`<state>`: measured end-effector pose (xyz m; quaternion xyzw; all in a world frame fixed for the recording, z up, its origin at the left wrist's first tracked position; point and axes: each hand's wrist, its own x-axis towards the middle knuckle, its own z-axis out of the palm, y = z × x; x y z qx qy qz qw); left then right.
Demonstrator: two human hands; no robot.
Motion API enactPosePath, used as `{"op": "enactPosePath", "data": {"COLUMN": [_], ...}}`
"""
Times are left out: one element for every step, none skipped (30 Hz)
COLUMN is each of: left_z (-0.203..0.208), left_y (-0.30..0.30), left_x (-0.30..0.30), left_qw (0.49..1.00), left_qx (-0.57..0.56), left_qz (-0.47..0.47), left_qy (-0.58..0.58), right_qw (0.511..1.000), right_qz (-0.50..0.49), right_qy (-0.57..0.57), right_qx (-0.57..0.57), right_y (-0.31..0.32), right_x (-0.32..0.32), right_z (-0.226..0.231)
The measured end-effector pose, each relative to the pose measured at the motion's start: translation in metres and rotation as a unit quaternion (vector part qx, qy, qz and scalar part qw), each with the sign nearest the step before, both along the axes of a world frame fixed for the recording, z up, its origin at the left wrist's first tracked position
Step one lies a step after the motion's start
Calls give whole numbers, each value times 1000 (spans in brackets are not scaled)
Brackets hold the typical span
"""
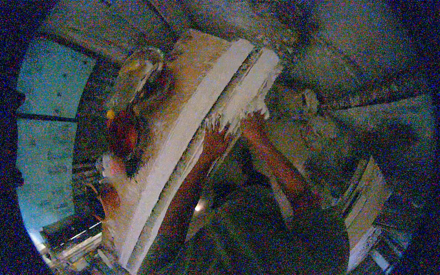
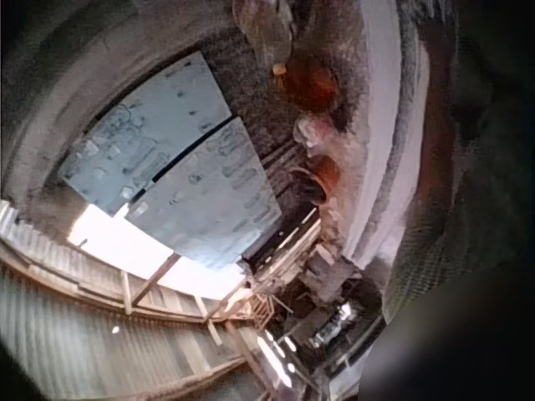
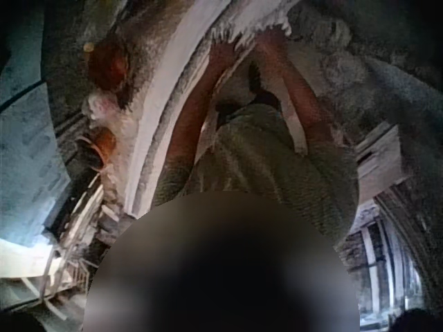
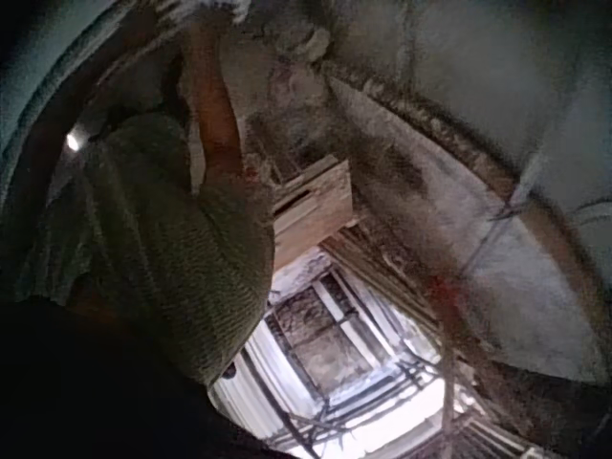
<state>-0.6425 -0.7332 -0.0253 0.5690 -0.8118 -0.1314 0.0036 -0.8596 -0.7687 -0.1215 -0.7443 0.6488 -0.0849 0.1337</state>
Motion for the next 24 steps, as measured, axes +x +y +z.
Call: {"op": "enactPosePath", "data": {"left_z": [-1, -2, -3, -3, -2, -1, 0, 1, 1, -1, -3, -7, -7, -11, -14, -16, -17, -20, -22, -23, -26, -25, -28, -32], "left_y": [3, 8, 13, 22, 37, 52, 71, 92, 116, 140, 165, 192, 219, 246, 274, 300, 326, 350, 372, 394, 413, 435, 446, 456], "left_x": [1, 4, 10, 20, 31, 45, 59, 74, 91, 109, 126, 143, 158, 174, 189, 203, 214, 225, 234, 241, 248, 252, 260, 270], "left_qw": [1000, 1000, 999, 999, 999, 998, 998, 998, 997, 995, 992, 987, 991, 992, 992, 989, 985, 975, 969, 955, 938, 938, 934, 929], "left_qx": [-4, -7, -11, 6, 22, 36, 36, 37, 38, 62, 85, 108, 75, 38, 1, 21, 42, 104, 91, 117, 143, 35, 24, 15], "left_qz": [12, 22, 31, 37, 42, 48, 47, 48, 52, 73, 95, 117, 114, 113, 112, 137, 163, 191, 231, 272, 313, 341, 356, 370], "left_qy": [4, 7, 8, 14, 20, 24, 6, -11, -29, -19, -9, 3, -13, -33, -53, -45, -36, -38, -2, 22, 47, 58, 37, 15], "right_qw": [999, 996, 992, 987, 978, 966, 948, 960, 970, 974, 977, 946, 949, 945, 932, 938, 935, 923, 945, 953, 956, 958, 961, 962], "right_qz": [24, 46, 68, 89, 122, 157, 204, 168, 131, 109, 86, 158, 219, 281, 340, 346, 348, 349, 306, 287, 270, 254, 235, 216], "right_qy": [33, 65, 96, 125, 152, 176, 198, 181, 162, 127, 93, 90, 100, 106, 110, 19, -71, -162, -106, -44, 12, 61, 98, 133], "right_qx": [14, 28, 40, 53, 78, 103, 142, 135, 127, 150, 172, 267, 203, 133, 62, 29, -1, -28, 46, 83, 115, 116, 108, 99], "right_y": [-8, -14, -17, -17, -13, -8, 4, 27, 52, 79, 109, 125, 153, 183, 201, 212, 224, 231, 230, 226, 215, 204, 191, 179], "right_x": [-6, -10, -9, -4, 7, 20, 37, 59, 83, 104, 125, 142, 158, 176, 191, 203, 209, 215, 219, 219, 217, 213, 210, 207], "right_z": [-5, -8, -8, -6, -3, 3, 9, 15, 23, 31, 39, 44, 55, 62, 67, 72, 78, 83, 87, 90, 92, 93, 93, 91]}}
